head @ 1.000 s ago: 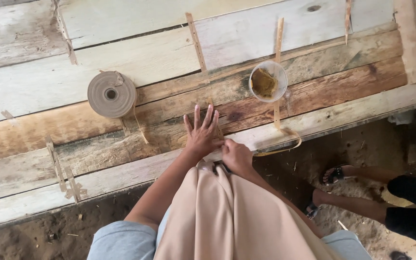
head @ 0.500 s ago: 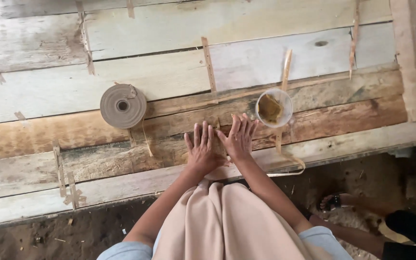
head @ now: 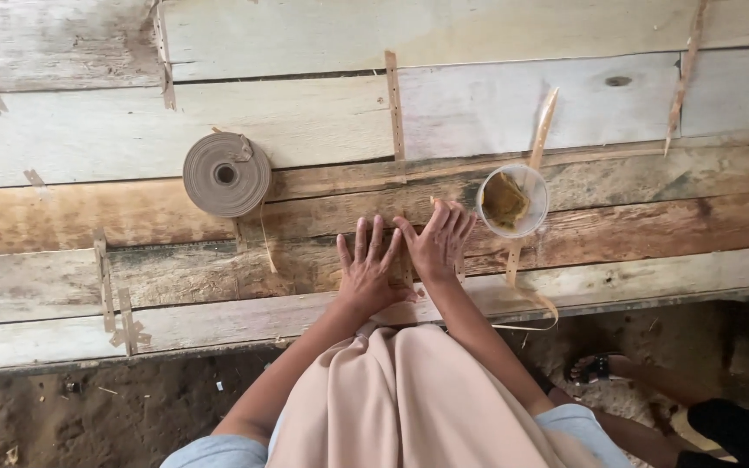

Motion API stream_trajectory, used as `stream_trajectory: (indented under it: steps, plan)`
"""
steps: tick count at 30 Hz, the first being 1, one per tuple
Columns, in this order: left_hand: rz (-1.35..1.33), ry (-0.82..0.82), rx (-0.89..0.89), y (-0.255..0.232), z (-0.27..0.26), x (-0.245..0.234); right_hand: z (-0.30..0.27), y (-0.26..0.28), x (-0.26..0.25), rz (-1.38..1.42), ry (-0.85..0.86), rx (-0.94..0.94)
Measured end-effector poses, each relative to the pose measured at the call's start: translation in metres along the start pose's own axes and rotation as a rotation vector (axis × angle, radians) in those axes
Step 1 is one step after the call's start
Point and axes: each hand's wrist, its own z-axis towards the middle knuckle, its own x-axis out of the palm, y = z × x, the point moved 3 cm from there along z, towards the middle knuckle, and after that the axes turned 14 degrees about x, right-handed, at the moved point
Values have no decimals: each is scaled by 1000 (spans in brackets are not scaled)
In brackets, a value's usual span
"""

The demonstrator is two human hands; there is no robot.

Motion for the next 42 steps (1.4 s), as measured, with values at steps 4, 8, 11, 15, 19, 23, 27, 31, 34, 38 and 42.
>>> stream_trajectory:
  steps: [4, 8, 11, 15, 19, 23, 27, 31, 34, 38, 42]
  plan:
    - [-4, -11, 11, -1, 0, 2, 15, 1, 14, -8, -3, 35]
    - [-33, -24, 3, -3, -1, -2, 27, -8, 31, -10, 35, 37]
    - [-39, -40, 2, 0, 0, 1, 21, -7, 12, 29, 55, -32]
    - [-8, -40, -2, 1, -1, 6, -5, -11, -10, 17, 44, -151]
    - [-17, -39, 9, 4, 0, 15, -31, -32, -9, -35, 24, -171]
    - [-13, -39, 26, 2, -3, 5, -61, -40, -32, -29, 19, -202]
    - [-265, -72, 31, 1, -7, -15, -91, -59, -44, -58, 46, -209]
    - [-275, -259, -92, 8, 36, -26, -114, -57, -66, -34, 87, -245]
    - [-184, -406, -173, 4, 90, -46, -104, -47, -84, 64, 17, -255]
    - [213, -670, -26, 12, 149, -8, -87, -49, -99, 185, -81, -266]
    - [381, -836, 122, 7, 148, 2, -90, -69, -88, 273, 0, -232]
